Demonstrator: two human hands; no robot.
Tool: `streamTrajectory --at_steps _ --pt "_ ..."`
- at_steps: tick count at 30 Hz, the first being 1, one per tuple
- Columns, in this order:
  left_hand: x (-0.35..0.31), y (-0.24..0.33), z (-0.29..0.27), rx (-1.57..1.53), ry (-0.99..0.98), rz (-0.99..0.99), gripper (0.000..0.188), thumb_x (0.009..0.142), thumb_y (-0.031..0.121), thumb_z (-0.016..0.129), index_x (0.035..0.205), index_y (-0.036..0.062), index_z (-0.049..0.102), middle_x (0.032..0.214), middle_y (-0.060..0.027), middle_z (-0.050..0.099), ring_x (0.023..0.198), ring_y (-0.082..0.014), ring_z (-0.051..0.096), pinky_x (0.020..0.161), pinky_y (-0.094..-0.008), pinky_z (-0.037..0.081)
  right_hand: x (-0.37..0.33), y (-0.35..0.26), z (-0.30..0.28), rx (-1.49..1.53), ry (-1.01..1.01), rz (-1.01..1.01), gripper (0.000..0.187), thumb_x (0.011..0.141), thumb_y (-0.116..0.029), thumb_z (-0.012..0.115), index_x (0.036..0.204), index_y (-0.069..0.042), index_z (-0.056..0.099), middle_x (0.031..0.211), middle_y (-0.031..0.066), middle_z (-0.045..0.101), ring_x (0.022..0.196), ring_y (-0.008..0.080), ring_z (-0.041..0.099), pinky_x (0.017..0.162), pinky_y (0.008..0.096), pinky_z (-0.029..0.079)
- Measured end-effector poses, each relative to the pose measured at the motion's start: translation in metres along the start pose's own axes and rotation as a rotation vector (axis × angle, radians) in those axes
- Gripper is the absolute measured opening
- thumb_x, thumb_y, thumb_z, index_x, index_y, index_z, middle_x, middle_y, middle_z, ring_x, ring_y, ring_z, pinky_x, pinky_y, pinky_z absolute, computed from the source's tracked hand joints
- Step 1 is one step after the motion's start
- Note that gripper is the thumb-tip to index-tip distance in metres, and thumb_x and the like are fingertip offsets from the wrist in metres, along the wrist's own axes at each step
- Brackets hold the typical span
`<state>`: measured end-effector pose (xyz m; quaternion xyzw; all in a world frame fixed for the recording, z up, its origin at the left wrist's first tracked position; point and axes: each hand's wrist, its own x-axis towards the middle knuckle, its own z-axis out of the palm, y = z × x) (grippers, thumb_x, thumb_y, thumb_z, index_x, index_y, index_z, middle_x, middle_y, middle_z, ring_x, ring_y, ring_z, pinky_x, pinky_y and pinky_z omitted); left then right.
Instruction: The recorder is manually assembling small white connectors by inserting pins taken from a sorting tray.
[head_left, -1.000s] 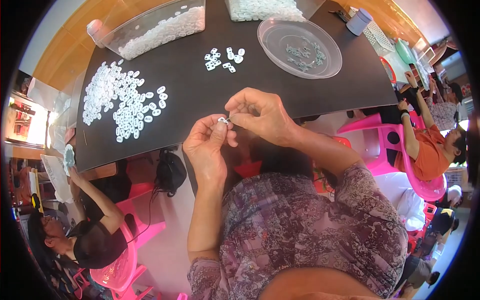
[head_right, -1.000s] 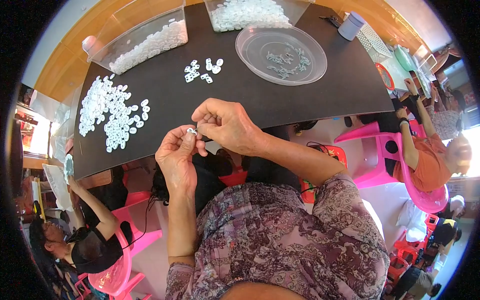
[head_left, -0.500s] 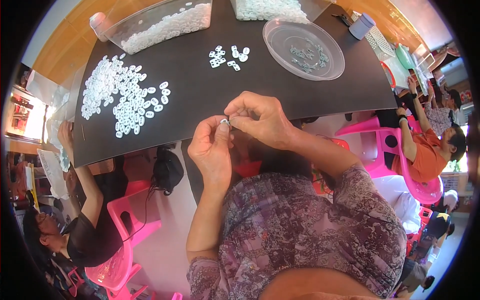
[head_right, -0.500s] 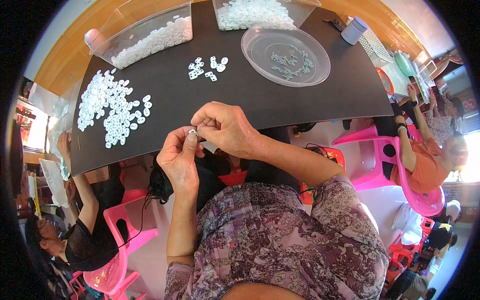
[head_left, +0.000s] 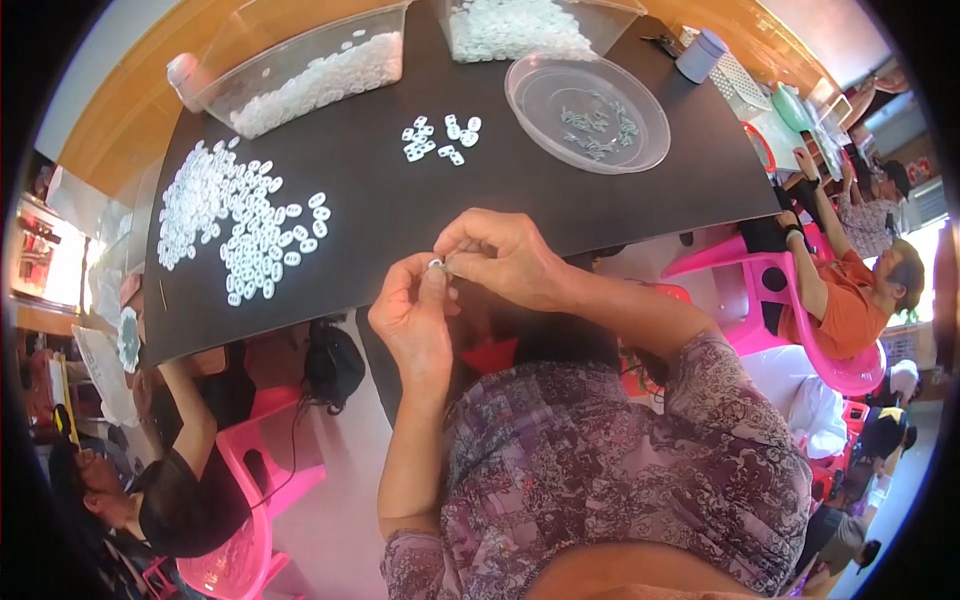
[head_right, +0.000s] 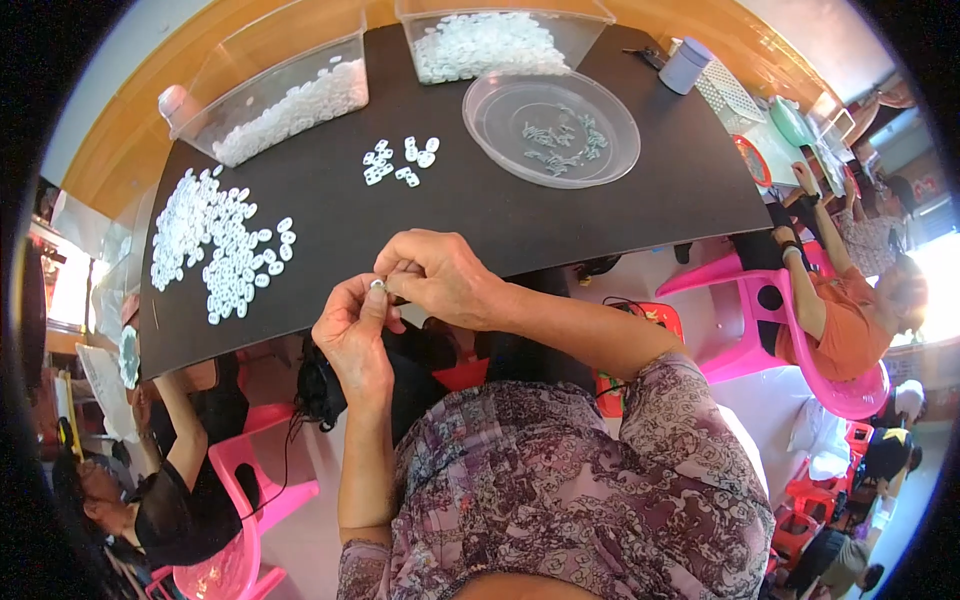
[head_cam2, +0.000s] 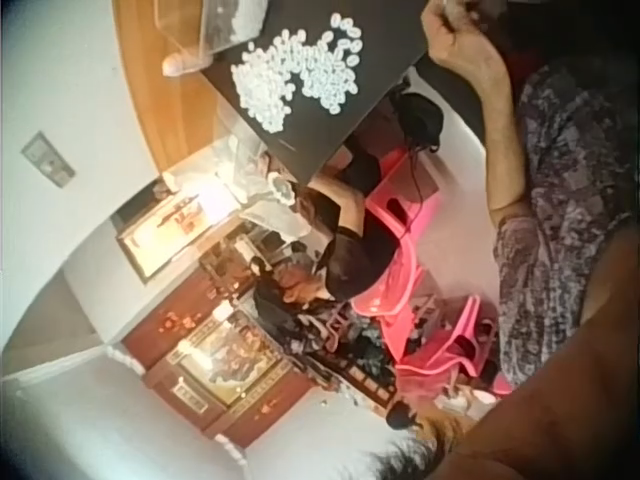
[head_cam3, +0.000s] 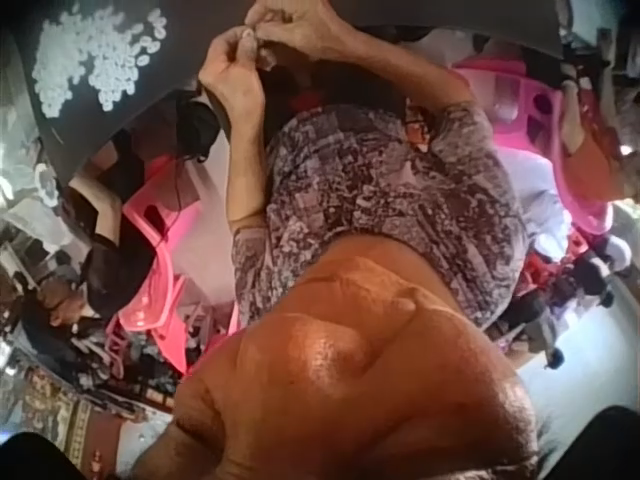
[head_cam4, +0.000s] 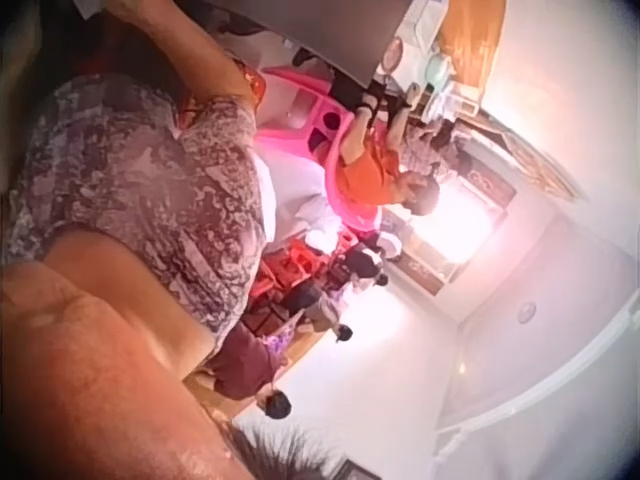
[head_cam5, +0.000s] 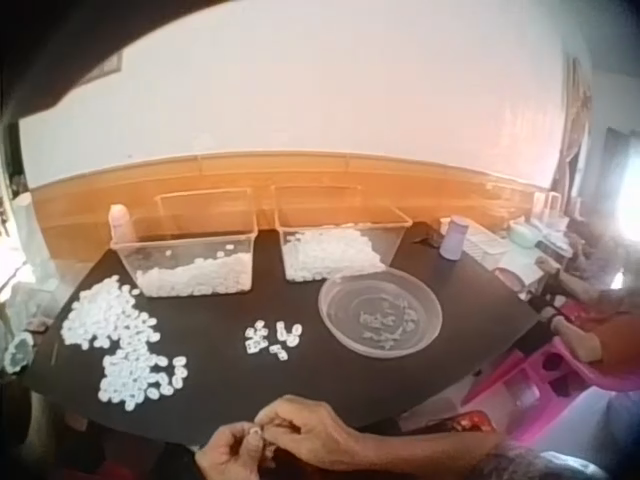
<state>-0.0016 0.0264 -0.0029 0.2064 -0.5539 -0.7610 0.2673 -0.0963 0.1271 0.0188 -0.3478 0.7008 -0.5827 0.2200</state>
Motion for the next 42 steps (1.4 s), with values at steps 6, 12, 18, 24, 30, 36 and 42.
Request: streamTrajectory --at_steps 6,12,18,24,30,36,42 --pt "0.015 0.0 -0.001 -0.225 -0.037 -0.094 0.008 0.086 0.001 0.058 0.09 -0.0051 0.06 0.075 -0.0093 0.061 0.056 -0.0125 0.055 0.049 -0.0231 0.046 0.015 -0.006 -0.017 -0.238 -0.027 -0.11 0.016 0.081 -0.009 0.062 0.093 0.001 0.062 0.088 0.0076 0.06 0.081 0.0117 0.059 0.07 0.0257 0.048" --pt "0.025 0.004 -0.001 -0.206 -0.008 -0.138 0.008 0.085 0.001 0.058 0.09 -0.0051 0.06 0.076 -0.0098 0.062 0.056 -0.0125 0.055 0.05 -0.0232 0.046 0.061 0.021 -0.065 -0.83 0.25 -0.436 0.01 0.076 -0.004 0.061 0.086 -0.002 0.063 0.081 0.0139 0.06 0.077 0.0295 0.058 0.069 0.0371 0.045" --pt "0.026 0.002 -0.006 -0.213 -0.002 -0.154 0.009 0.085 0.002 0.059 0.09 -0.0047 0.06 0.075 -0.0096 0.062 0.055 -0.0122 0.055 0.05 -0.023 0.046 0.087 0.046 -0.077 -1.247 0.2 -0.508 0.015 0.062 0.002 0.059 0.076 -0.004 0.061 0.076 0.0127 0.055 0.078 0.0301 0.052 0.066 0.0404 0.043" --pt "0.027 -0.001 -0.009 -0.224 -0.01 -0.135 0.009 0.085 0.003 0.06 0.091 -0.0044 0.061 0.075 -0.0093 0.062 0.054 -0.0119 0.055 0.051 -0.0225 0.045 0.069 0.036 -0.072 -1.252 0.192 -0.516 0.021 0.064 0.006 0.055 0.08 -0.005 0.062 0.077 0.0099 0.053 0.078 0.0278 0.051 0.065 0.0376 0.043" --pt "0.027 -0.002 -0.007 -0.213 -0.018 -0.131 0.009 0.085 0.003 0.059 0.091 -0.0042 0.061 0.075 -0.0093 0.062 0.054 -0.0118 0.055 0.05 -0.0221 0.045 0.067 0.039 -0.062 -1.239 0.222 -0.464 0.006 0.071 -0.007 0.064 0.075 -0.005 0.06 0.075 0.0103 0.053 0.077 0.0273 0.05 0.065 0.0377 0.042" --pt "0.027 -0.001 -0.01 -0.23 -0.027 -0.13 0.01 0.085 0.003 0.06 0.091 -0.0041 0.061 0.075 -0.0093 0.062 0.055 -0.0121 0.055 0.05 -0.0223 0.045 0.07 0.043 -0.055 -1.321 0.27 -0.4 0.01 0.072 -0.012 0.067 0.076 -0.005 0.061 0.076 0.0102 0.053 0.078 0.0271 0.051 0.066 0.0381 0.041" --pt "0.027 -0.003 -0.012 -0.243 -0.028 -0.128 0.01 0.085 0.004 0.06 0.091 -0.0041 0.061 0.075 -0.0094 0.062 0.055 -0.0122 0.056 0.05 -0.0223 0.045 0.058 0.04 -0.054 -1.154 0.235 -0.305 0.015 0.072 -0.01 0.066 0.086 -0.005 0.065 0.081 0.0098 0.053 0.081 0.0273 0.051 0.069 0.0381 0.041"
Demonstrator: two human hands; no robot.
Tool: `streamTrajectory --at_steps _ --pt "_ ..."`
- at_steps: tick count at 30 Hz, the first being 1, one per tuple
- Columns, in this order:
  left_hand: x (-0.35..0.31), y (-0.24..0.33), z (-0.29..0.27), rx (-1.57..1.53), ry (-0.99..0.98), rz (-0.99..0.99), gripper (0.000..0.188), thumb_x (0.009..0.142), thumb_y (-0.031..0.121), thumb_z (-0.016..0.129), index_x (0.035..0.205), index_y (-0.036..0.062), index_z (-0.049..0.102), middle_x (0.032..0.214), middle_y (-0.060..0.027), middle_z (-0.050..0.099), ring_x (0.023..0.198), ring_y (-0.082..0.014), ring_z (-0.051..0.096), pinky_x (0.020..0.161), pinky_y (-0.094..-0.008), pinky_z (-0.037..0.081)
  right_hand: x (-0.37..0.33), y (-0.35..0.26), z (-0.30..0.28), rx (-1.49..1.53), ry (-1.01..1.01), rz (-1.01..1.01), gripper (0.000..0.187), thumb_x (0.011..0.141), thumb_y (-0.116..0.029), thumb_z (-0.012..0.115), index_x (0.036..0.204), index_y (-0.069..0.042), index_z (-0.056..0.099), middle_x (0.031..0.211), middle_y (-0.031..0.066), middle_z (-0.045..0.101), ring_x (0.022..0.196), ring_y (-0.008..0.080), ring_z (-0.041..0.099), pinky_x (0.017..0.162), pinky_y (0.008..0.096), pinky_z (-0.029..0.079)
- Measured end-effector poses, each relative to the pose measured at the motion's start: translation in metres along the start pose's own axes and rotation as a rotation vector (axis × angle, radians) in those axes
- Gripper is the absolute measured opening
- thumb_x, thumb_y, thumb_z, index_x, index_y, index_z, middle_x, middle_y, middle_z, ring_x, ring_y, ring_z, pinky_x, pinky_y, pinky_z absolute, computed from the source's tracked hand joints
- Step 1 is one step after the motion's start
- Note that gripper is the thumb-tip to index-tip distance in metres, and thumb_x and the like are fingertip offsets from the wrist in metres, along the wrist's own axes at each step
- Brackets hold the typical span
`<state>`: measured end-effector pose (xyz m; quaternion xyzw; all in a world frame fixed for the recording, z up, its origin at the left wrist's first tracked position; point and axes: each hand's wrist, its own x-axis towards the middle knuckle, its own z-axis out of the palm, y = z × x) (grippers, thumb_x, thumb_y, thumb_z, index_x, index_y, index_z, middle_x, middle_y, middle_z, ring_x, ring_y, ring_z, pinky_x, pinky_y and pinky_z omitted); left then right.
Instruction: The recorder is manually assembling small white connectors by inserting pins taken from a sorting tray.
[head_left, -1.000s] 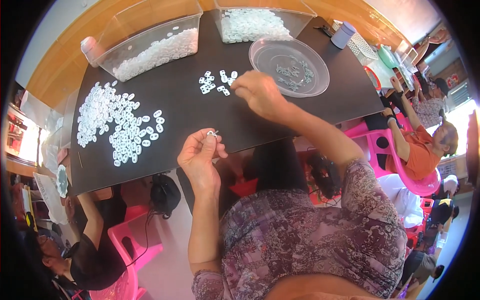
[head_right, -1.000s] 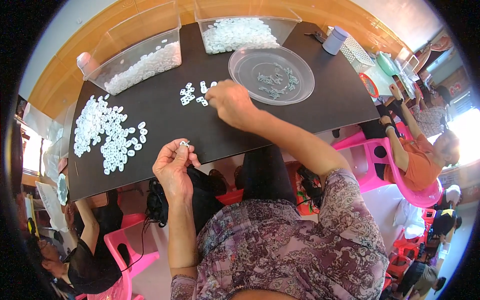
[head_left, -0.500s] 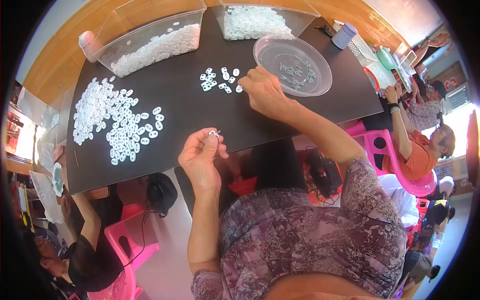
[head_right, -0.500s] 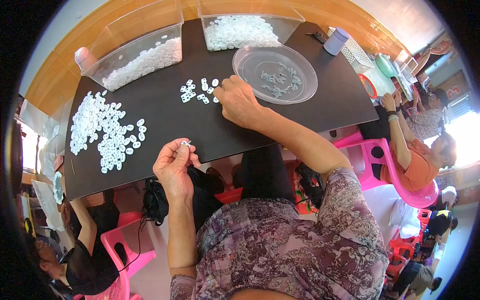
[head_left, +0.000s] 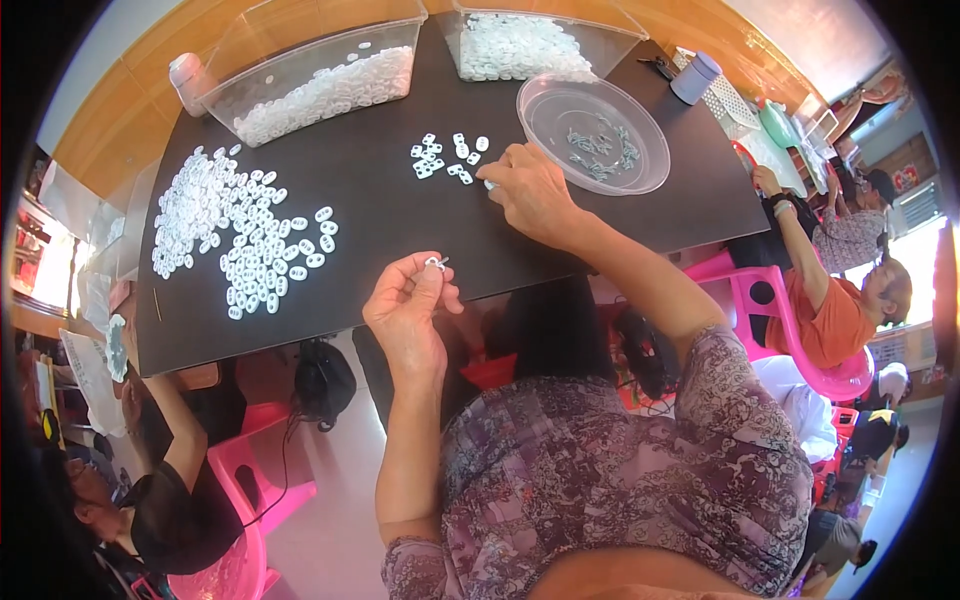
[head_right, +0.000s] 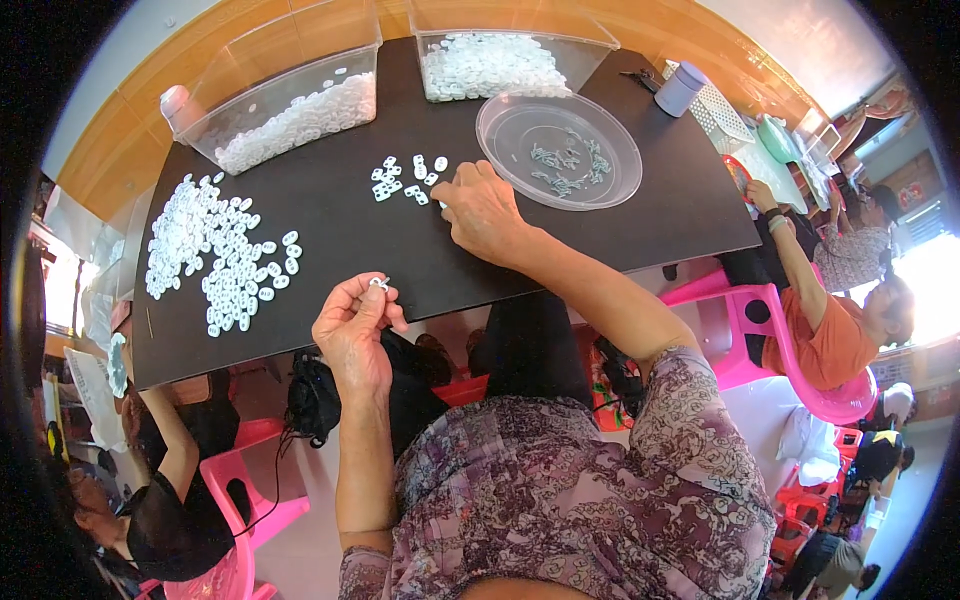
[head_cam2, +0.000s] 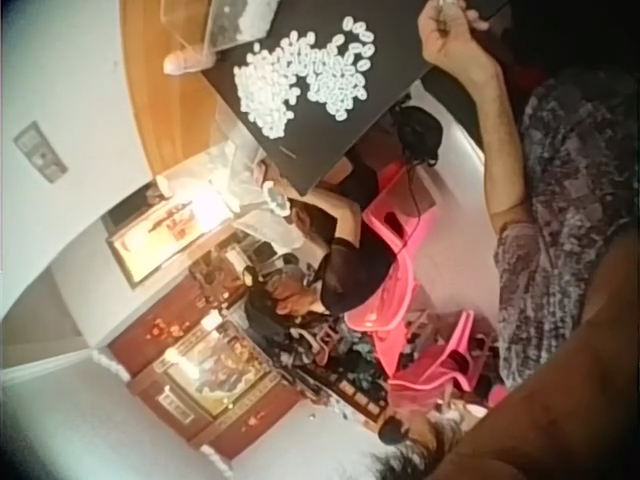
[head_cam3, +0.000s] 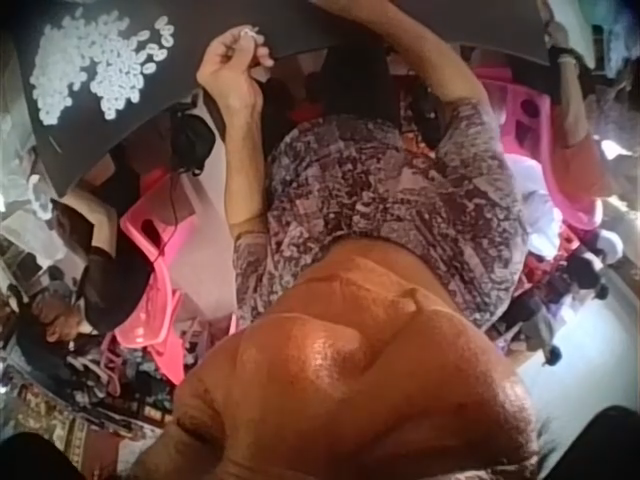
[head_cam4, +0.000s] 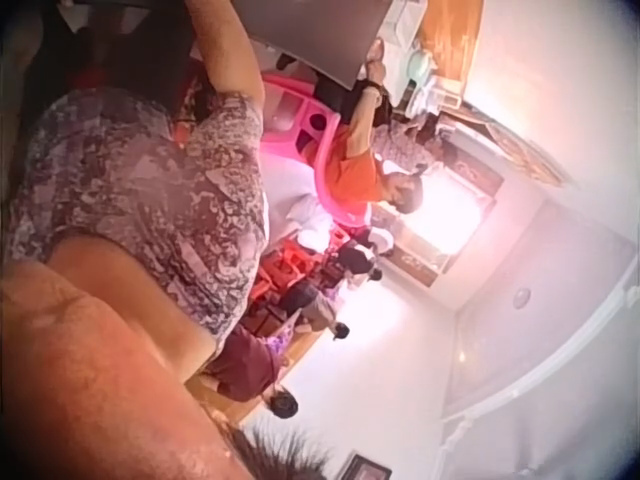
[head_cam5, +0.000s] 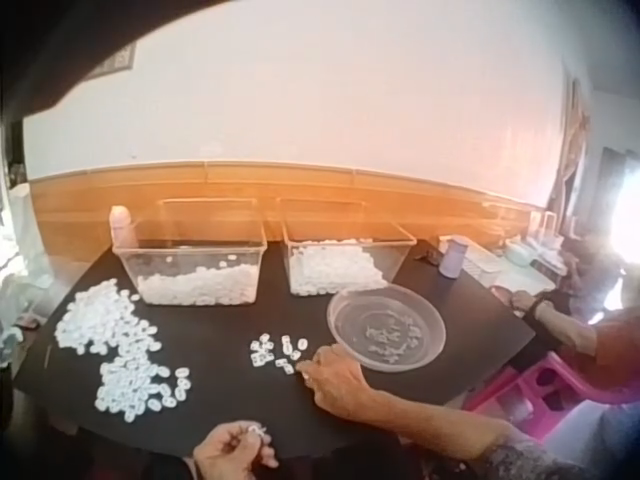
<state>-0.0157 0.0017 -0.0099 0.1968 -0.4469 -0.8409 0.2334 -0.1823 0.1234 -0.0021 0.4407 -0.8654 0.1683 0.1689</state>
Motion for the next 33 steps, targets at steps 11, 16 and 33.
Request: streamTrajectory --at_steps 11,16,33 --pt "-0.001 0.0 0.001 0.02 0.012 -0.006 0.01 0.085 0.003 0.06 0.091 -0.0042 0.061 0.075 -0.0095 0.062 0.055 -0.0122 0.056 0.049 -0.0228 0.045 -0.004 -0.002 0.006 0.033 0.092 0.05 0.016 0.072 -0.008 0.066 0.087 -0.006 0.061 0.083 0.01 0.052 0.085 0.0293 0.051 0.073 0.0404 0.041" --pt "-0.003 0.002 0.003 0.014 0.016 -0.014 0.01 0.085 0.003 0.06 0.091 -0.0043 0.061 0.075 -0.0095 0.062 0.054 -0.0121 0.056 0.048 -0.0228 0.045 -0.011 -0.001 0.005 0.175 0.147 0.039 0.015 0.072 -0.005 0.064 0.086 -0.004 0.059 0.076 0.0085 0.056 0.075 0.028 0.055 0.067 0.0382 0.043" --pt "-0.019 0.007 0.006 0.071 0.04 0.096 0.015 0.085 0.001 0.058 0.098 -0.0066 0.06 0.075 -0.0108 0.061 0.058 -0.0124 0.056 0.048 -0.0231 0.047 -0.029 -0.059 -0.027 1.463 -0.315 0.594 0.016 0.081 -0.009 0.063 0.093 0.002 0.062 0.076 0.0059 0.064 0.062 0.0072 0.054 0.054 0.0183 0.04"
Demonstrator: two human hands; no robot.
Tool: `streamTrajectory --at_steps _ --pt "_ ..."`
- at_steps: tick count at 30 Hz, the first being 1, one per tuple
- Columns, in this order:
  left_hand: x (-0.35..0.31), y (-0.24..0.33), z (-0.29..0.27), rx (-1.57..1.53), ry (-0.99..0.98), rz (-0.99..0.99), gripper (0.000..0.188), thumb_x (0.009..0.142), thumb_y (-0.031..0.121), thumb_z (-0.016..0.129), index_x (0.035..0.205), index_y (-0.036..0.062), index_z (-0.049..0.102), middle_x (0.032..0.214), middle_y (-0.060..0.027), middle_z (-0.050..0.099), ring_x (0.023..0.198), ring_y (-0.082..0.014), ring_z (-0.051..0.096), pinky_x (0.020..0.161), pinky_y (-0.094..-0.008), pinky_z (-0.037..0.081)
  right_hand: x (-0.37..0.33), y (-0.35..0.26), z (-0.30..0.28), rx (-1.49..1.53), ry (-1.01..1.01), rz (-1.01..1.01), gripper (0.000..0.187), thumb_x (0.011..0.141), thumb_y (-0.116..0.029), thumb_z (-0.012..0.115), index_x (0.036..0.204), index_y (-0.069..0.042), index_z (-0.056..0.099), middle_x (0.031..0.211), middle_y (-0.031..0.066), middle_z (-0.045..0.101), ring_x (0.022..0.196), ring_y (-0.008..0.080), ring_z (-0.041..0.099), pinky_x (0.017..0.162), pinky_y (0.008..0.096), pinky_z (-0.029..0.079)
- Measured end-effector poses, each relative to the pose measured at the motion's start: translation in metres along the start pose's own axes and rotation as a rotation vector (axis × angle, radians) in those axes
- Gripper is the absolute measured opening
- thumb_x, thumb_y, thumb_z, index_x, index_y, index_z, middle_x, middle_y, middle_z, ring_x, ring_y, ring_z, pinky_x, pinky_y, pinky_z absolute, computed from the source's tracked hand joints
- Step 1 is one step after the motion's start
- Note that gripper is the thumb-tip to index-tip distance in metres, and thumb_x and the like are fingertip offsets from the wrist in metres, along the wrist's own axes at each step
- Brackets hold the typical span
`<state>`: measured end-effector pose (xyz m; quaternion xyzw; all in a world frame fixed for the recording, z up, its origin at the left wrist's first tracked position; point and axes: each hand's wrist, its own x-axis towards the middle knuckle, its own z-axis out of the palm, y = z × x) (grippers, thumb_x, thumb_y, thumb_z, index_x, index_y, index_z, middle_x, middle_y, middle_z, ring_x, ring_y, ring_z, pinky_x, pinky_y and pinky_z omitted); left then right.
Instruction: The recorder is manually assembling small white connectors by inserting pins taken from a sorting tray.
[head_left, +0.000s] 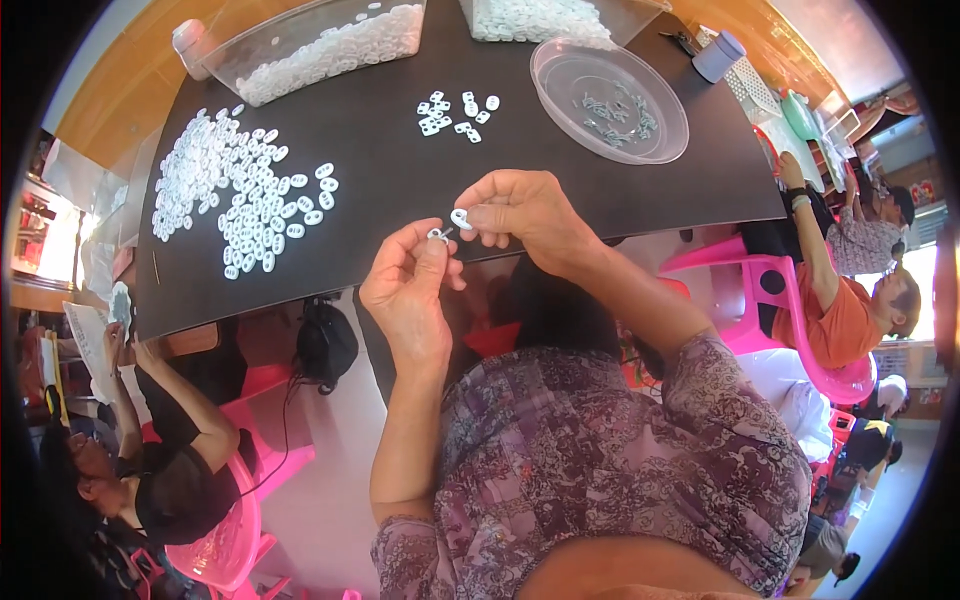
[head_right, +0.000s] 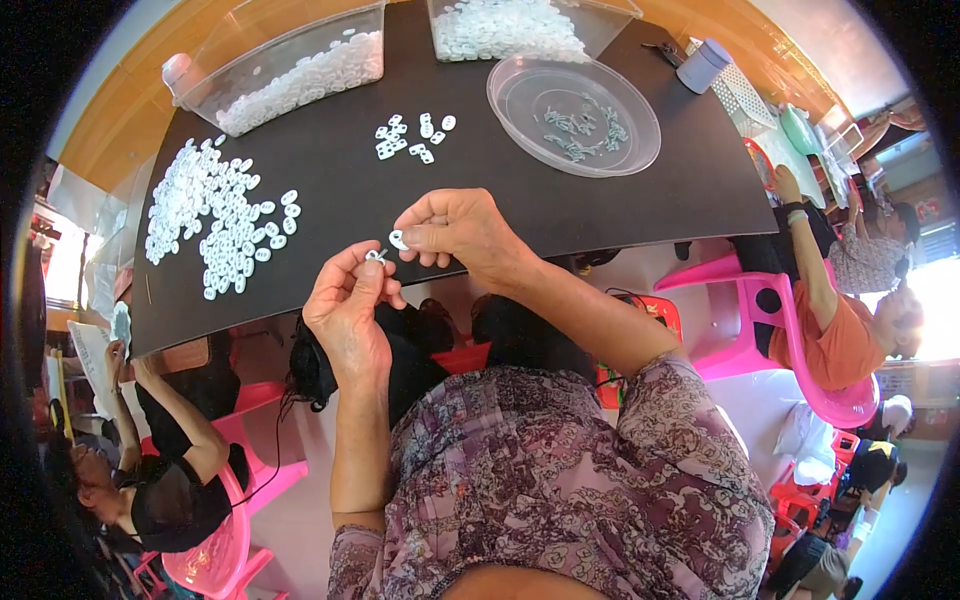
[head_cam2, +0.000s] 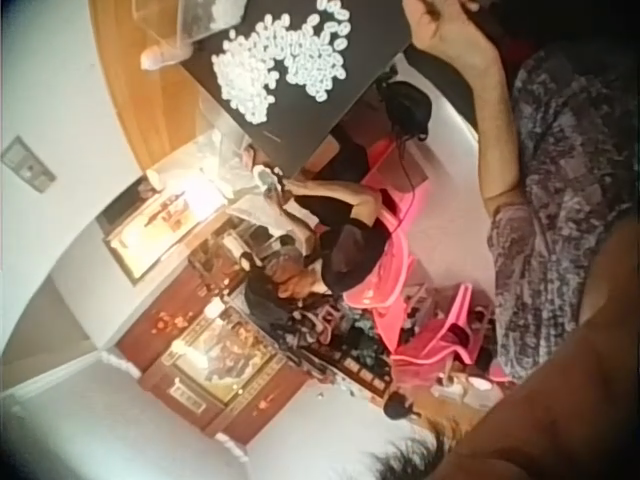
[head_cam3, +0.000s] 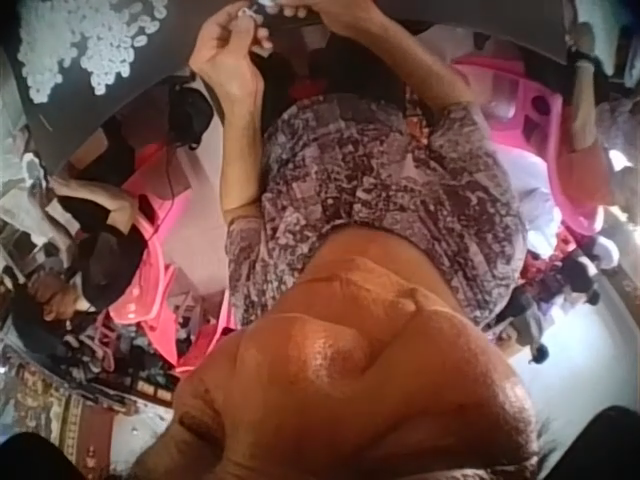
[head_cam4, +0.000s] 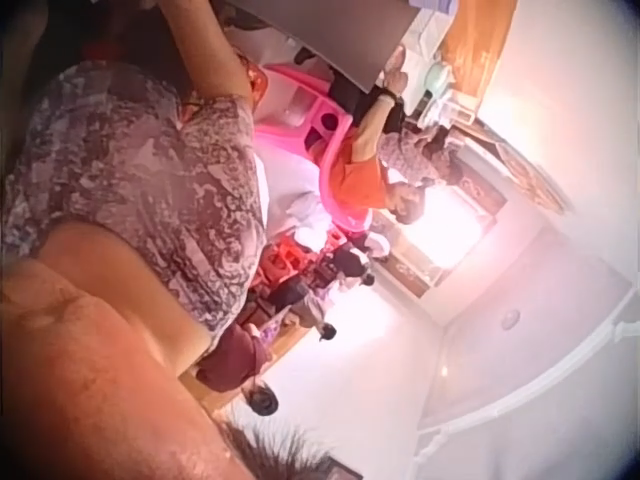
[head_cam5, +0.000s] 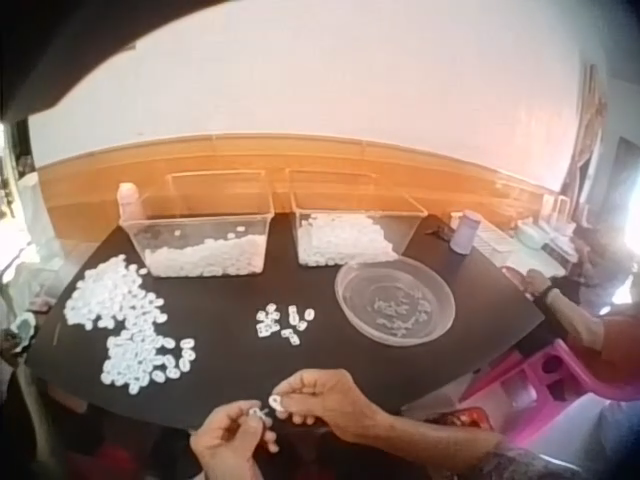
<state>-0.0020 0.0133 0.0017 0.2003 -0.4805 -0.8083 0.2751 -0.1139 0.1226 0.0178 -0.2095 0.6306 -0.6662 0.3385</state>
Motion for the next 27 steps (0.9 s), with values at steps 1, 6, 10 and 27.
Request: streamTrajectory --at_steps 1,6,10,27 --pt "-0.001 0.0 -0.001 0.0 0.003 0.0 0.015 0.085 0.001 0.058 0.098 -0.0066 0.06 0.075 -0.0108 0.061 0.058 -0.0124 0.056 0.048 -0.0231 0.047 -0.001 0.001 0.001 0.009 0.009 -0.002 0.016 0.081 -0.009 0.063 0.093 0.002 0.062 0.076 0.0055 0.064 0.062 0.007 0.053 0.054 0.0183 0.039" --pt "-0.004 -0.001 -0.001 -0.015 0.023 0.002 0.013 0.085 0.0 0.058 0.097 -0.0062 0.06 0.075 -0.0101 0.061 0.058 -0.0119 0.056 0.049 -0.0225 0.047 -0.003 0.006 0.006 0.034 0.041 -0.032 0.018 0.079 -0.008 0.065 0.092 0.004 0.062 0.073 0.0072 0.064 0.06 0.0079 0.055 0.051 0.0184 0.041" --pt "-0.006 -0.002 -0.002 0.003 0.022 0.008 0.013 0.085 0.0 0.057 0.097 -0.0057 0.06 0.075 -0.0094 0.061 0.058 -0.0113 0.057 0.049 -0.0223 0.048 -0.005 0.006 0.011 -0.006 0.06 -0.085 0.015 0.08 -0.007 0.064 0.091 0.003 0.062 0.074 0.0062 0.064 0.06 0.0072 0.054 0.052 0.0181 0.041" --pt "-0.009 -0.006 -0.003 0.129 0.021 0.08 0.011 0.087 0.001 0.055 0.095 -0.005 0.06 0.077 -0.0063 0.061 0.06 -0.0091 0.056 0.049 -0.0199 0.046 -0.009 0.01 0.022 -0.124 0.104 -0.241 0.011 0.081 -0.002 0.061 0.09 0.004 0.061 0.075 0.0047 0.063 0.065 0.0056 0.055 0.057 0.0193 0.045"
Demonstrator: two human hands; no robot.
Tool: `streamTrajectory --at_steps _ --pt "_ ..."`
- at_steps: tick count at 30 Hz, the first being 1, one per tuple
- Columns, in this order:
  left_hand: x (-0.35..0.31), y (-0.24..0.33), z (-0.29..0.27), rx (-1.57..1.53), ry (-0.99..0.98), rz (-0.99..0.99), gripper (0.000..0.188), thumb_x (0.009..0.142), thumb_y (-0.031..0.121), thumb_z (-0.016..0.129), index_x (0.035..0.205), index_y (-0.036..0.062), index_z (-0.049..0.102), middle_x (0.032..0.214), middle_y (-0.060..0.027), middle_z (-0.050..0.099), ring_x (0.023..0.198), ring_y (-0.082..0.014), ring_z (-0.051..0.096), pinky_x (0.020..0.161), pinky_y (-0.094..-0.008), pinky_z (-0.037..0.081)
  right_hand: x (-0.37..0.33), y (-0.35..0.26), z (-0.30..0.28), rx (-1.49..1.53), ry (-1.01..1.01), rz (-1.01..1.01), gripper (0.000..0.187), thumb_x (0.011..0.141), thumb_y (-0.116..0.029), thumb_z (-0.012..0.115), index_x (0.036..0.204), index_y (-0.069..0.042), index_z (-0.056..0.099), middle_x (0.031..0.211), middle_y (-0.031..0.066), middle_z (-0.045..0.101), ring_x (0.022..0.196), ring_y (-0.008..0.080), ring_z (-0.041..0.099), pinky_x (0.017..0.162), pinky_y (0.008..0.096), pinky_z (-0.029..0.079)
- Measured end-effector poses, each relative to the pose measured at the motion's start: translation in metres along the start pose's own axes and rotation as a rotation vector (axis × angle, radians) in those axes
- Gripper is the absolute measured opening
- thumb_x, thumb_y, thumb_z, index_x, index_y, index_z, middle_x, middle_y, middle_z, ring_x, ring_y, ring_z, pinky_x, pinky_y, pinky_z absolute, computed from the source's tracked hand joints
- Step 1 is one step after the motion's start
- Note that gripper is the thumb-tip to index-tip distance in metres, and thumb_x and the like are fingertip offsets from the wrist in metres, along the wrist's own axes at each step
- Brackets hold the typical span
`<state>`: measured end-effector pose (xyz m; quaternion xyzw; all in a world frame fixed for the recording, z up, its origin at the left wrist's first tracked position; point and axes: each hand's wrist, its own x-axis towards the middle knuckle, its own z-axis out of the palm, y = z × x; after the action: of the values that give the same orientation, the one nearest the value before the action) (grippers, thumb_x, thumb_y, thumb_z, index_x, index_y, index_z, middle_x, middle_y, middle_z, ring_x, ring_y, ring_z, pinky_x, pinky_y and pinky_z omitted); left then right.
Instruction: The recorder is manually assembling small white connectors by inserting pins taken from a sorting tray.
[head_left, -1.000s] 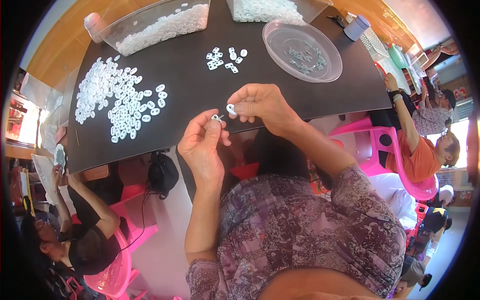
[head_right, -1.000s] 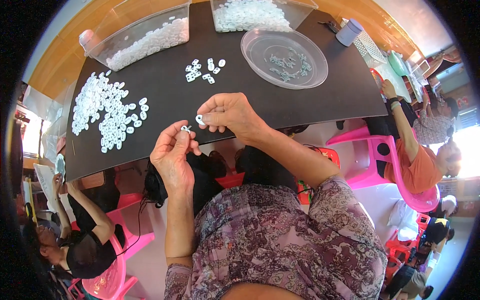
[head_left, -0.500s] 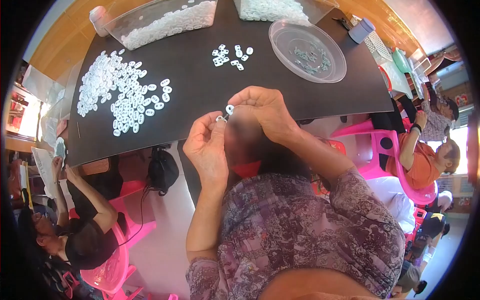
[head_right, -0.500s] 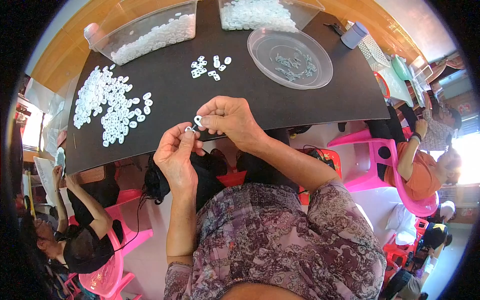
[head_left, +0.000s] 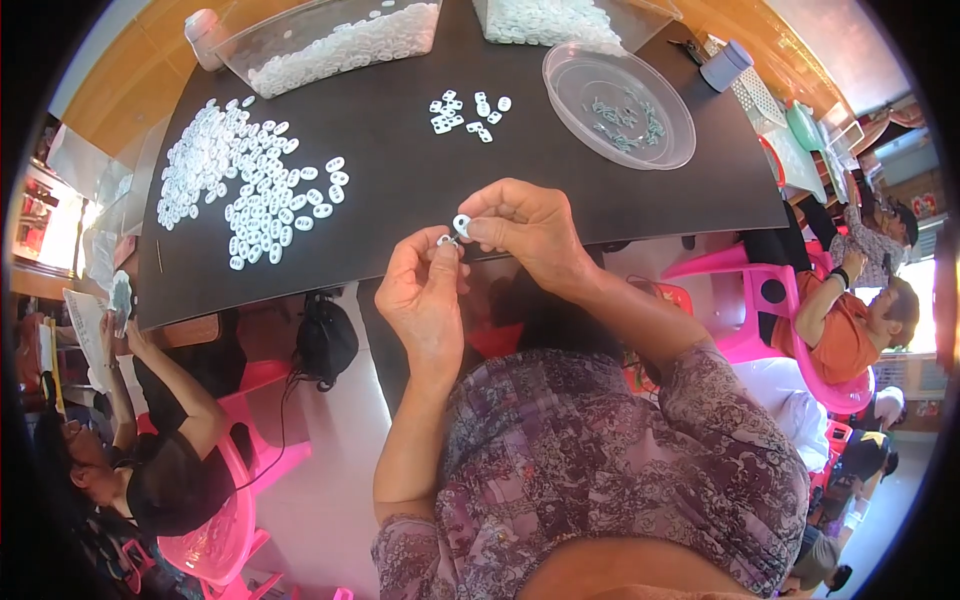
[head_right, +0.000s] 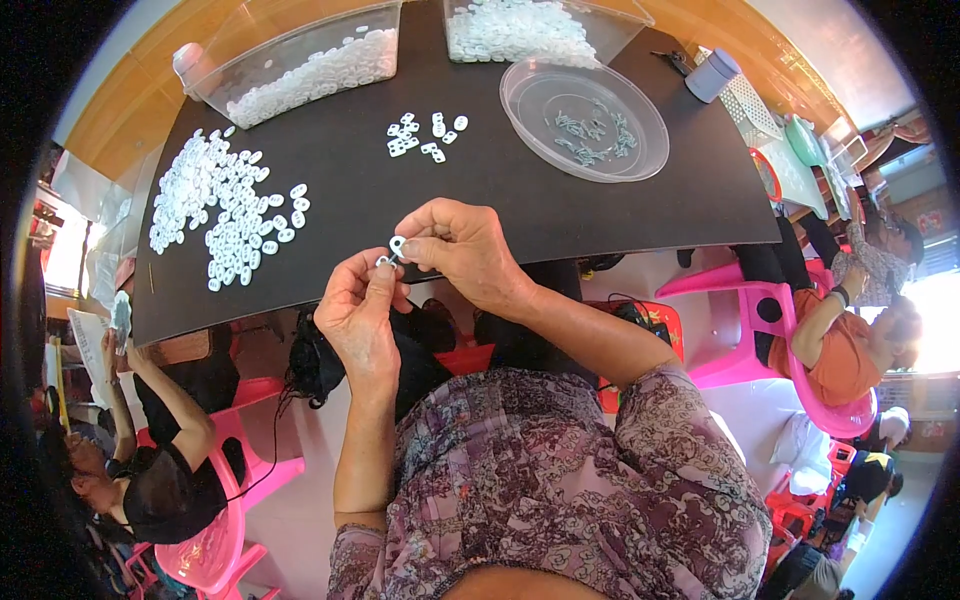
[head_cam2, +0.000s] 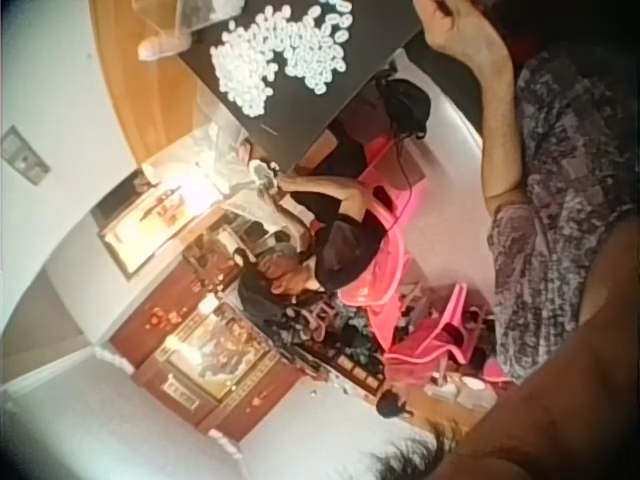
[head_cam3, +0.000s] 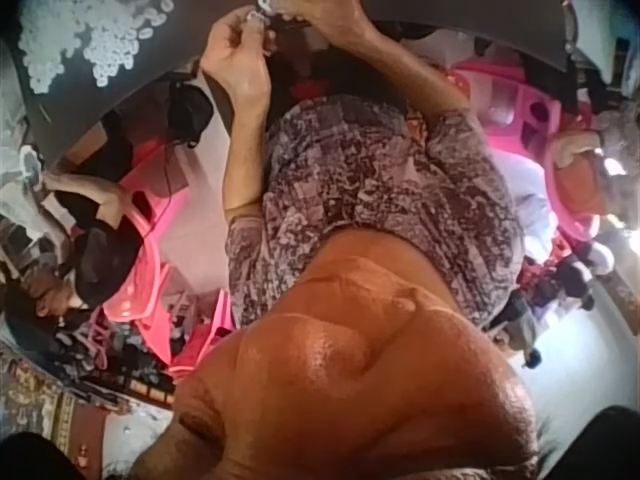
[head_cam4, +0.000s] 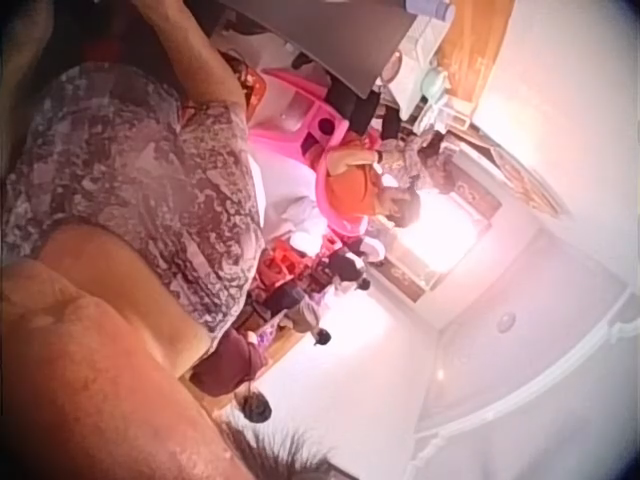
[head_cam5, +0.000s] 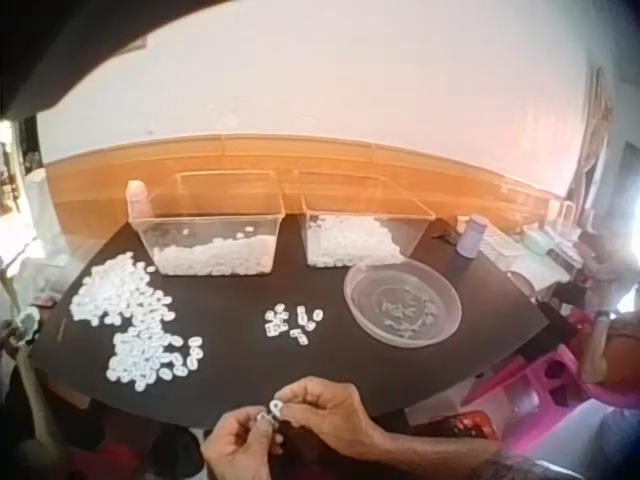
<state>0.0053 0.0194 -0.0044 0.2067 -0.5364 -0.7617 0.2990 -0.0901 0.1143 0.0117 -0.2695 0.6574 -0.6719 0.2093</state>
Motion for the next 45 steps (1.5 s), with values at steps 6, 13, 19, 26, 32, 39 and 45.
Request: streamTrajectory --at_steps 6,13,19,26,32,39,45 --pt "-0.001 -0.002 0.0 0.002 0.001 0.012 0.011 0.088 0.002 0.055 0.095 -0.0046 0.06 0.076 -0.0054 0.06 0.061 -0.0081 0.055 0.05 -0.0191 0.045 -0.004 0.002 0.004 -0.03 0.03 -0.037 0.011 0.082 -0.003 0.061 0.091 0.003 0.061 0.076 0.0044 0.063 0.067 0.0059 0.056 0.059 0.0199 0.046" --pt "-0.002 -0.004 0.002 -0.01 -0.012 0.042 0.012 0.087 0.002 0.057 0.097 -0.0049 0.059 0.075 -0.0042 0.059 0.061 -0.0074 0.054 0.051 -0.0188 0.044 -0.01 0.002 0.008 -0.168 0.016 -0.064 0.015 0.081 0.001 0.061 0.096 0.002 0.062 0.086 0.0042 0.064 0.078 0.0078 0.058 0.07 0.0229 0.048" --pt "-0.002 -0.007 0.002 -0.059 -0.003 0.071 0.018 0.086 0.001 0.058 0.102 -0.0058 0.058 0.076 -0.0046 0.059 0.063 -0.0087 0.056 0.052 -0.0202 0.047 -0.009 0.007 0.009 -0.294 0.034 -0.268 0.014 0.08 0.002 0.059 0.093 0.001 0.063 0.08 0.0075 0.06 0.074 0.0138 0.058 0.065 0.0254 0.046" --pt "-0.003 -0.008 0.005 -0.136 0.001 0.034 0.017 0.087 -0.001 0.056 0.104 -0.0052 0.058 0.081 -0.0039 0.059 0.065 -0.0071 0.054 0.057 -0.0195 0.046 -0.014 0.012 0.014 -0.386 0.109 -0.443 0.016 0.077 0.002 0.061 0.093 0.0 0.062 0.083 0.0099 0.059 0.072 0.0202 0.058 0.063 0.0288 0.048" --pt "-0.006 -0.005 0.009 -0.222 0.012 0.027 0.018 0.086 -0.003 0.057 0.104 -0.008 0.057 0.078 -0.0056 0.059 0.064 -0.0086 0.055 0.058 -0.0211 0.047 -0.018 0.012 0.017 -0.339 0.137 -0.359 0.016 0.078 0.003 0.06 0.094 0.0 0.063 0.085 0.0099 0.059 0.074 0.0196 0.058 0.063 0.0292 0.048" --pt "-0.008 -0.004 0.011 -0.213 0.056 0.031 0.02 0.085 -0.004 0.058 0.104 -0.0087 0.058 0.082 -0.0069 0.061 0.069 -0.0101 0.057 0.063 -0.022 0.048 -0.022 0.014 0.015 -0.346 0.092 -0.355 0.019 0.082 0.006 0.056 0.1 0.002 0.062 0.095 0.0097 0.057 0.067 0.0094 0.057 0.059 0.0223 0.047" --pt "-0.005 -0.005 0.007 -0.209 0.124 -0.069 0.019 0.082 -0.002 0.06 0.101 -0.0072 0.061 0.086 -0.008 0.064 0.072 -0.0112 0.06 0.06 -0.0211 0.049 -0.019 0.01 0.018 -0.554 0.13 -0.611 0.027 0.07 0.004 0.061 0.096 0.001 0.06 0.086 0.0114 0.059 0.077 0.0265 0.055 0.066 0.0344 0.047"
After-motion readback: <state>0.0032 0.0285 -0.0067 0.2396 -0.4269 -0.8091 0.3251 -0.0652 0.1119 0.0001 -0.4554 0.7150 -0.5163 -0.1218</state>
